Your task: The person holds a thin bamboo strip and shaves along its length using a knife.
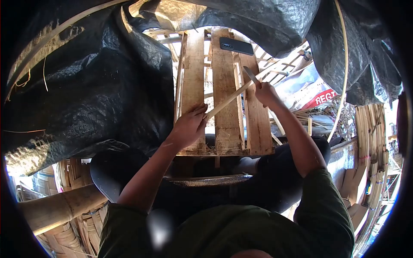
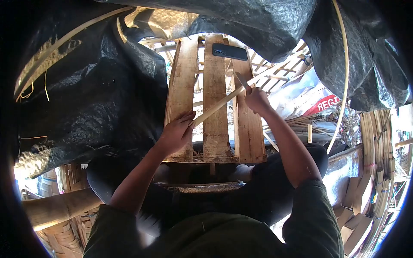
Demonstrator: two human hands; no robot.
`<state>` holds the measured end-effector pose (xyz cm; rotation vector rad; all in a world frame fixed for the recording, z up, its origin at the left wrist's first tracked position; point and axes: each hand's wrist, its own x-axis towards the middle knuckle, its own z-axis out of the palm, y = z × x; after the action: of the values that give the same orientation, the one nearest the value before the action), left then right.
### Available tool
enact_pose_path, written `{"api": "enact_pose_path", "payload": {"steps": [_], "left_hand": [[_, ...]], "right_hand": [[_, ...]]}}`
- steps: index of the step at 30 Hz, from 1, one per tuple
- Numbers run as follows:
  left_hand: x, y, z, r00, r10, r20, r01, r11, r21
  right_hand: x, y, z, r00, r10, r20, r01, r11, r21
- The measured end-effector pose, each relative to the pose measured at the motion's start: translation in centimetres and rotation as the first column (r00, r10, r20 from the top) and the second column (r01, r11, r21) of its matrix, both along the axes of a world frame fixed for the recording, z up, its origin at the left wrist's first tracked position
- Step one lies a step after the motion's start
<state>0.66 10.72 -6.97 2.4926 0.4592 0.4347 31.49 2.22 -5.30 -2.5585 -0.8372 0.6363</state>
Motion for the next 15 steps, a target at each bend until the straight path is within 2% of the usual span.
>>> {"api": "enact_pose_path", "payload": {"steps": [1, 3, 4, 5, 6, 9, 11, 14, 15], "left_hand": [[0.0, 0.0, -0.2, 1.000, 0.004, 0.003, -0.004, 1.000, 0.004], [0.0, 0.1, -0.5, 0.999, -0.002, 0.036, 0.001, 1.000, 0.013], [-0.1, 0.0, -0.5, 0.999, 0.001, 0.038, -0.001, 1.000, 0.013], [-0.1, 0.0, -0.4, 0.999, -0.009, 0.032, 0.008, 1.000, 0.025], [-0.1, 0.0, -0.3, 0.999, -0.018, 0.027, 0.017, 0.999, 0.038], [-0.2, -0.1, -1.1, 0.999, 0.009, 0.053, -0.011, 0.999, 0.041], [0.0, 0.1, -0.3, 0.999, -0.003, 0.032, 0.002, 1.000, 0.029], [0.0, -0.2, -0.5, 1.000, -0.002, 0.013, 0.002, 1.000, 0.014], [0.0, -0.1, -0.6, 1.000, 0.003, 0.015, -0.003, 1.000, 0.023]], "right_hand": [[-0.8, -0.3, -0.1, 0.994, 0.094, 0.049, -0.098, 0.992, 0.085], [-2.3, -0.2, -1.1, 0.977, 0.179, -0.114, -0.178, 0.984, 0.016], [-4.0, -0.4, -1.0, 0.953, 0.221, -0.206, -0.219, 0.975, 0.036], [-7.0, -0.7, 0.6, 0.960, 0.271, -0.069, -0.272, 0.962, 0.005], [-7.3, -1.1, -2.6, 0.944, 0.279, 0.177, -0.300, 0.948, 0.105], [-6.9, -0.9, -0.5, 0.941, 0.296, 0.166, -0.320, 0.936, 0.148], [-4.8, -0.2, 2.7, 0.924, 0.257, -0.283, -0.293, 0.951, -0.096], [-2.9, -0.3, 1.0, 0.975, 0.174, -0.138, -0.181, 0.983, -0.043], [-2.1, -1.1, -4.2, 0.894, 0.438, 0.089, -0.444, 0.895, 0.051]]}}
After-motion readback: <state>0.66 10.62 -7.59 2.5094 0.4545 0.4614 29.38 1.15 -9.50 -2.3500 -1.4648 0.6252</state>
